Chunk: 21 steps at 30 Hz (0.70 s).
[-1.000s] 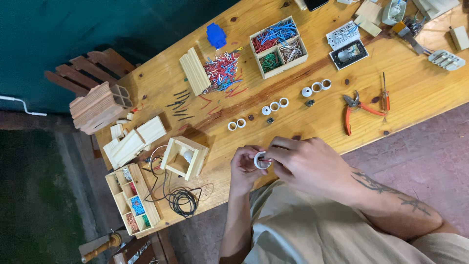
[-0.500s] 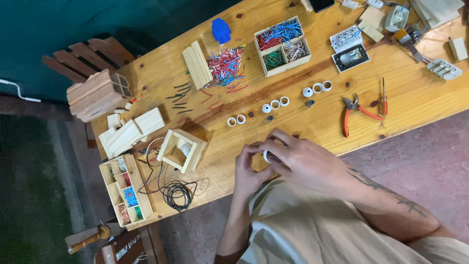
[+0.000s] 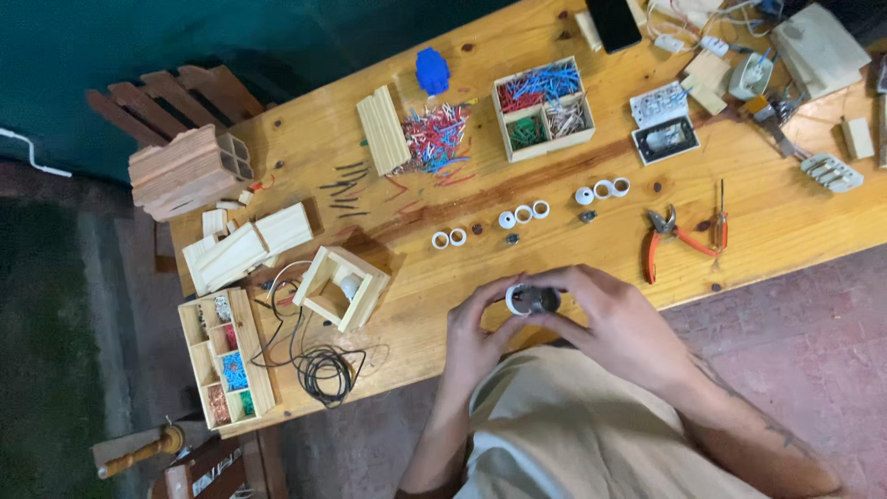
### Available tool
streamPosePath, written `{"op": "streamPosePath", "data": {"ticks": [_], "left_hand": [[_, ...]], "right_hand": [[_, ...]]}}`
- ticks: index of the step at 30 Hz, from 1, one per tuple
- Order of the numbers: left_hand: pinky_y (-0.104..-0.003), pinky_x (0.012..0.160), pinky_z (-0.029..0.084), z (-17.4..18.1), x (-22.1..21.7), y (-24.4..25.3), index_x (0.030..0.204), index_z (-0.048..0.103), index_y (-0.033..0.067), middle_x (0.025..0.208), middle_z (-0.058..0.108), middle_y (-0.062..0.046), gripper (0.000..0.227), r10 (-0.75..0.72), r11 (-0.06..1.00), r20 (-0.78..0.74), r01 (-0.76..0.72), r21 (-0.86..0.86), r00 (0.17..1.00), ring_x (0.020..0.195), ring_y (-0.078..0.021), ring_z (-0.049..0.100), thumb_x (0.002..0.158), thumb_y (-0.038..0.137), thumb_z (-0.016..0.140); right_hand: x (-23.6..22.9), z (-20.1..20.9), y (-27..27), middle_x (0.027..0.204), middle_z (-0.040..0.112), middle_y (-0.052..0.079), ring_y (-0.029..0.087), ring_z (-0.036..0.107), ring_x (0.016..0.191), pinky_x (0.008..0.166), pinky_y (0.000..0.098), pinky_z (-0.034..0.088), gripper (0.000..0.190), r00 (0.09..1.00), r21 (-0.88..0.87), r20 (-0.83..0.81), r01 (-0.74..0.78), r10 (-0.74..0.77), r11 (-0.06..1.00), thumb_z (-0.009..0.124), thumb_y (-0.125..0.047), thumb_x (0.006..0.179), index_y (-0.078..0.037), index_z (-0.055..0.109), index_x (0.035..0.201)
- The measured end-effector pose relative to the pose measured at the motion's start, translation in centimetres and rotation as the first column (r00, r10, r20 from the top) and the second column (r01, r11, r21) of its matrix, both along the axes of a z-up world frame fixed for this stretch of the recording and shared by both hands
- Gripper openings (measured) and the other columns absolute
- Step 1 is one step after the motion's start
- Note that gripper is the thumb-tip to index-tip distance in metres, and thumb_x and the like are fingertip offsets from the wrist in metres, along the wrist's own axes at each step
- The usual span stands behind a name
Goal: The person strips the insulation from red and black wires using pliers and a screwdriver, then inserts the wires into a small cylindrical component and secures them with a screw. They then attach a white plastic housing to the component.
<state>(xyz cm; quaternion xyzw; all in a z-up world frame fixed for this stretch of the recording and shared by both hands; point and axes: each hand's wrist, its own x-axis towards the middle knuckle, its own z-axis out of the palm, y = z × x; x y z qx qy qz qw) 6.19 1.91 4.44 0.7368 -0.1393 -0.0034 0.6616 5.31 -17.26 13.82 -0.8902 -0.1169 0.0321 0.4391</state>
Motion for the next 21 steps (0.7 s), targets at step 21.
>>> {"op": "streamPosePath", "data": {"ticks": [21], "left_hand": [[-0.051, 0.091, 0.056, -0.9, -0.2, -0.8, 0.126, 0.070, 0.0014, 0.110, 0.078, -0.014, 0.046, -0.008, 0.999, 0.164, 0.003, 0.036, 0.986, 0.101, -0.0378, 0.073, 0.084, 0.015, 0.081]], "right_hand": [[0.4, -2.0, -0.5, 0.092, 0.076, 0.012, 0.025, 0.078, 0.067, 0.062, 0.0351, 0.062, 0.027, 0.983, 0.226, 0.159, 0.058, -0.095, 0.972, 0.082, -0.020, 0.082, -0.010, 0.078, 0.107]]}}
